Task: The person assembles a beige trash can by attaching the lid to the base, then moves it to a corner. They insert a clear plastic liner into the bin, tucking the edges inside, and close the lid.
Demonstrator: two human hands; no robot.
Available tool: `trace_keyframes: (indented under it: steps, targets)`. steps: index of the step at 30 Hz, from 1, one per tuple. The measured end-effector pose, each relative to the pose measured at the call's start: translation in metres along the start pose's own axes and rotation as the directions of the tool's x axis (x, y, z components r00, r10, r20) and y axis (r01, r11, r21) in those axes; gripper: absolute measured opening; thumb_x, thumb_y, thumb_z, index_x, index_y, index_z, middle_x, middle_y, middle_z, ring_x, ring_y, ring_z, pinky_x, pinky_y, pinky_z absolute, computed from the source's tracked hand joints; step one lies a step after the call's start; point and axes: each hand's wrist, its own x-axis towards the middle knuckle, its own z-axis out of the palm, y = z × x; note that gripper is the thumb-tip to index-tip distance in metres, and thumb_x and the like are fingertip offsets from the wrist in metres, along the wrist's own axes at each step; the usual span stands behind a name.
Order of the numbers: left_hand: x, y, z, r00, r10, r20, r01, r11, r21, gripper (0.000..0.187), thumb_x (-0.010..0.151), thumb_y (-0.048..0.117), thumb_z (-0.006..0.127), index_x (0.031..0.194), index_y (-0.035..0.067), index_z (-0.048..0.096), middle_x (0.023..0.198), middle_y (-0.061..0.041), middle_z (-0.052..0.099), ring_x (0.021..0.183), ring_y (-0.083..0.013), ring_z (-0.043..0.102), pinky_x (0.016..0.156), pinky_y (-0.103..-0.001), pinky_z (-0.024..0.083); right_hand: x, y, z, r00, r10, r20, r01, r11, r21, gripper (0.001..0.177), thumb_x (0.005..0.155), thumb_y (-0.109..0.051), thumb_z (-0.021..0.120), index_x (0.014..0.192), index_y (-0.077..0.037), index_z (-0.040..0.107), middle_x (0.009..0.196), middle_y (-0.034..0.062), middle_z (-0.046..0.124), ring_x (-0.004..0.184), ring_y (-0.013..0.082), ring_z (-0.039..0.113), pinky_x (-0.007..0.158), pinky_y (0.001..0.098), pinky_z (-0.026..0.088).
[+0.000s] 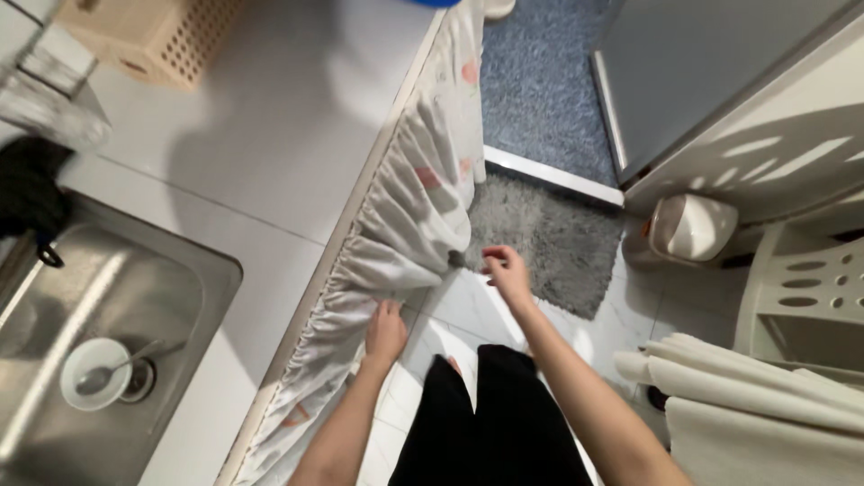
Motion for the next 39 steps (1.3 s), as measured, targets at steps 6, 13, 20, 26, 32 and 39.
trace_keyframes:
  steps: [6, 13, 20, 26, 32, 39]
  targets:
    - [0.013, -0.041, 0.044, 0.988, 0.099, 0.12, -0.152, 0.771, 0.618, 0.057, 0.089, 0.023, 0.053, 0.144, 0.006, 0.051, 0.158, -0.012, 0.034, 0.145, -0.0355, 0.032, 0.111, -0.058, 0.032, -0.017, 0.041, 0.08, 0.98, 0.036, 0.196, 0.004, 0.979, -0.202, 0.02, 0.096, -0.017, 0.06, 0.111, -0.007, 0.071, 0.104, 0.005, 0.075, 0.08, 0.0143, 0.072, 0.062, 0.0307, 0.056]
    - [0.004, -0.098, 0.117, 0.762, -0.388, 0.519, -0.044, 0.768, 0.639, 0.035, 0.101, 0.021, 0.052, 0.126, 0.011, 0.074, 0.13, -0.011, 0.073, 0.12, -0.0287, 0.069, 0.097, -0.046, 0.05, -0.017, 0.135, 0.148, 0.935, 0.001, 0.354, 0.119, 0.941, -0.317, 0.024, 0.097, -0.015, 0.059, 0.114, -0.007, 0.073, 0.111, 0.0089, 0.076, 0.085, 0.0223, 0.073, 0.077, 0.0348, 0.057]
    - [-0.054, -0.148, 0.106, 0.616, -0.423, 0.665, -0.015, 0.838, 0.546, 0.033, 0.093, 0.025, 0.059, 0.119, 0.01, 0.075, 0.124, -0.013, 0.074, 0.116, -0.0284, 0.07, 0.096, -0.045, 0.052, -0.03, 0.247, 0.2, 0.872, 0.005, 0.489, 0.225, 0.884, -0.41, 0.026, 0.094, -0.011, 0.058, 0.114, -0.01, 0.074, 0.117, 0.017, 0.07, 0.094, 0.0327, 0.071, 0.087, 0.0407, 0.056]
    - [-0.082, -0.157, 0.089, 0.547, -0.376, 0.748, 0.045, 0.905, 0.422, 0.035, 0.087, 0.029, 0.065, 0.115, 0.009, 0.073, 0.118, -0.014, 0.074, 0.111, -0.029, 0.071, 0.094, -0.045, 0.055, -0.04, 0.32, 0.258, 0.836, -0.14, 0.53, 0.397, 0.821, -0.41, 0.031, 0.089, -0.009, 0.059, 0.117, -0.011, 0.074, 0.132, 0.0138, 0.066, 0.105, 0.0378, 0.067, 0.092, 0.0442, 0.054]
    - [-0.095, -0.171, 0.1, 0.585, -0.283, 0.76, 0.012, 0.94, 0.341, 0.036, 0.091, 0.037, 0.059, 0.105, 0.009, 0.078, 0.112, -0.018, 0.073, 0.108, -0.0327, 0.071, 0.093, -0.047, 0.053, -0.06, 0.362, 0.326, 0.811, 0.006, 0.584, 0.425, 0.681, -0.597, 0.031, 0.093, -0.015, 0.06, 0.121, -0.018, 0.072, 0.148, 0.0039, 0.058, 0.122, 0.0345, 0.06, 0.097, 0.0437, 0.053]
    - [-0.086, -0.193, 0.114, 0.723, -0.228, 0.652, 0.006, 0.946, 0.324, 0.032, 0.094, 0.025, 0.054, 0.089, 0.008, 0.08, 0.1, -0.018, 0.076, 0.095, -0.0341, 0.073, 0.085, -0.049, 0.054, -0.035, 0.411, 0.411, 0.667, 0.163, 0.727, 0.462, 0.675, -0.575, 0.053, 0.084, -0.015, 0.067, 0.135, -0.027, 0.068, 0.165, 0.0111, 0.016, 0.131, 0.0354, 0.048, 0.105, 0.0448, 0.045]
